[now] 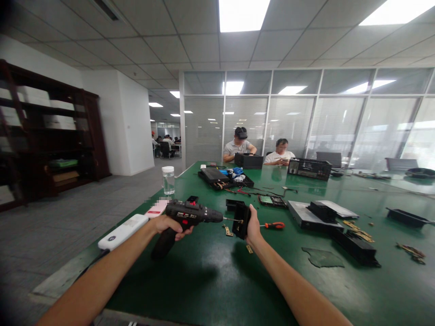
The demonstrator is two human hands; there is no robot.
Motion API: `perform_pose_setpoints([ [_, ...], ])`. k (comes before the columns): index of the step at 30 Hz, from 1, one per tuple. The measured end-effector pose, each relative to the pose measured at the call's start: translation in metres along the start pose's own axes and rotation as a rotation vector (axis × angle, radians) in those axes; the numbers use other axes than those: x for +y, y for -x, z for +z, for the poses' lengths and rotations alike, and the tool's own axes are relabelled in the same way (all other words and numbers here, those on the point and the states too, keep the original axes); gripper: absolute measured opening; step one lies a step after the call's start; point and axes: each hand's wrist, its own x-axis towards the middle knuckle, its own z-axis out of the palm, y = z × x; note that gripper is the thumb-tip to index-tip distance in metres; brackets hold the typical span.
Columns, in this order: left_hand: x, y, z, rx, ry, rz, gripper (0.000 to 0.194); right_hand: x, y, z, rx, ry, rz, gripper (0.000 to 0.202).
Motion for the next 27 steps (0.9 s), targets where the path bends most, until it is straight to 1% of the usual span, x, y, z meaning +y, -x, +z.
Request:
perform_pose_setpoints([
  [6, 0.0002, -0.0001, -0.0003, -0.013, 0.008, -0.006, 0.035, 0.0004, 0.0005, -0.0001, -0.004, -0.009, -0.005, 0.038],
  [27, -0.0004, -0.0002, -0.0016, -0.005, 0.026, -0.011, 0.036, -0.0008, 0.0024, 0.0010, -0.003, -0.004, 0.018, 0.042],
])
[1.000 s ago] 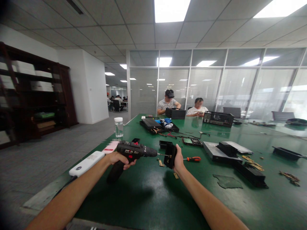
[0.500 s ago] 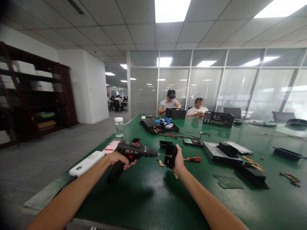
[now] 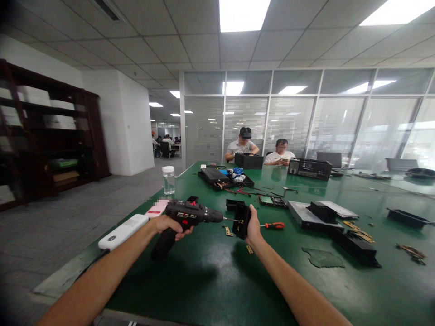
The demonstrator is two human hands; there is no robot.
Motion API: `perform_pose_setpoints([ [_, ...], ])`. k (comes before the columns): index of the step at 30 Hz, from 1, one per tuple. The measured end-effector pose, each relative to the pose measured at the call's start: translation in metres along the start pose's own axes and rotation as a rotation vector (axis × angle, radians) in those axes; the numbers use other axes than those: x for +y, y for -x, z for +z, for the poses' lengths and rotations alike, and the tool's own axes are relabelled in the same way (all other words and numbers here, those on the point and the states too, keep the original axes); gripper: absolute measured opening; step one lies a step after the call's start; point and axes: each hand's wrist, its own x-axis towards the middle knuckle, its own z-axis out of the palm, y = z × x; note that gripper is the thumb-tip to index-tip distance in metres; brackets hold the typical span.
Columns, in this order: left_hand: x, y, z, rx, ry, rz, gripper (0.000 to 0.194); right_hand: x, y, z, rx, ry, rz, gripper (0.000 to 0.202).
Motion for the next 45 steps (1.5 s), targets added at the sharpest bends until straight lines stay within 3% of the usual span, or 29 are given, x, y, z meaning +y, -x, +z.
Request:
perform_pose_setpoints([
  [45, -0.0004, -0.0007, 0.0009, -0.026, -0.045, 0.032, 0.034, 0.0005, -0.0023, -0.0008, 0.010, 0.000, 0.008, 0.040],
])
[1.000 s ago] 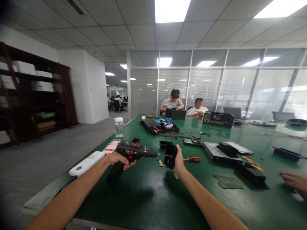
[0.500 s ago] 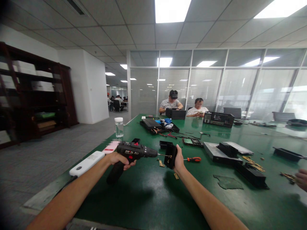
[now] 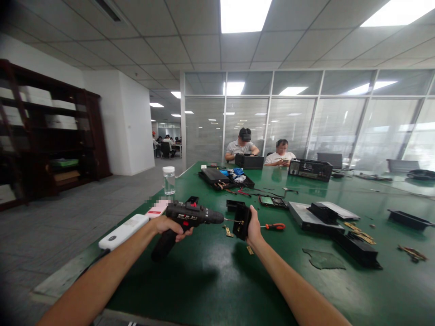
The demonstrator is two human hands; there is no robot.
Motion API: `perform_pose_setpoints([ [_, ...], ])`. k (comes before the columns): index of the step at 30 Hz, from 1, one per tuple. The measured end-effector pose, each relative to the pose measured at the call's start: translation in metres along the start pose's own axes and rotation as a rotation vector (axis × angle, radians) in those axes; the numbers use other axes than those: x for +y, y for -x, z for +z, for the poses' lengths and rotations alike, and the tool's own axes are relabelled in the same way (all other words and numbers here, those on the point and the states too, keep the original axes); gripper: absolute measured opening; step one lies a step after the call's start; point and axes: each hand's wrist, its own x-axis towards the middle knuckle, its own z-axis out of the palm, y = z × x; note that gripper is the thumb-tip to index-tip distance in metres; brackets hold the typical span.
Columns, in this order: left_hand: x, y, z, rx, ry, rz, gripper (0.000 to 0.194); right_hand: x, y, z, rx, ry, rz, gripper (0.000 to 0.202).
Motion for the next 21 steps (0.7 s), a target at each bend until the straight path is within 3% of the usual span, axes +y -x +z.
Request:
perform_pose_setpoints([
  [21, 0.0008, 0.0000, -0.0001, 0.019, 0.019, -0.032, 0.034, -0.0008, 0.0024, 0.0005, 0.001, 0.008, -0.025, 0.040],
])
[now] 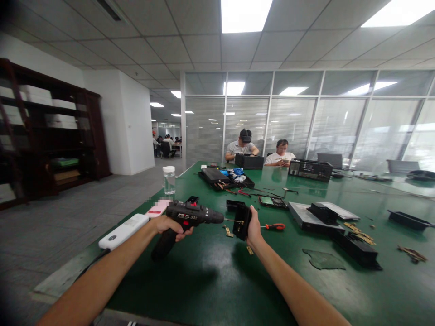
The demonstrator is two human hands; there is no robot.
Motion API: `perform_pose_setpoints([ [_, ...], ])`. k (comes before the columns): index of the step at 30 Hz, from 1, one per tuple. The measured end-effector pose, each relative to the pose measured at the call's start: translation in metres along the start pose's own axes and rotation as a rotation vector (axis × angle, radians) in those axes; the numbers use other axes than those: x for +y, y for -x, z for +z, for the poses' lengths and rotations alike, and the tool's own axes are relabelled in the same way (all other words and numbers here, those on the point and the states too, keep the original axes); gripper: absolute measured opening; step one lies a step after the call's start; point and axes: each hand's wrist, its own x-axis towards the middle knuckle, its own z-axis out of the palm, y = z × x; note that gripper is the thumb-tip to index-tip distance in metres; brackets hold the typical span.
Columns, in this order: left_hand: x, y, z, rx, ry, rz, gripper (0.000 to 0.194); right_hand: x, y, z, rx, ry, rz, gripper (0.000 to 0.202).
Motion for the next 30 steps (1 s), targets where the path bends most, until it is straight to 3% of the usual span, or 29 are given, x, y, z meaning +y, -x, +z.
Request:
perform_pose_setpoints([
  [30, 0.0016, 0.0007, 0.0026, -0.008, -0.045, 0.012, 0.032, 0.0010, -0.0015, -0.0007, -0.020, -0.014, -0.002, 0.041],
])
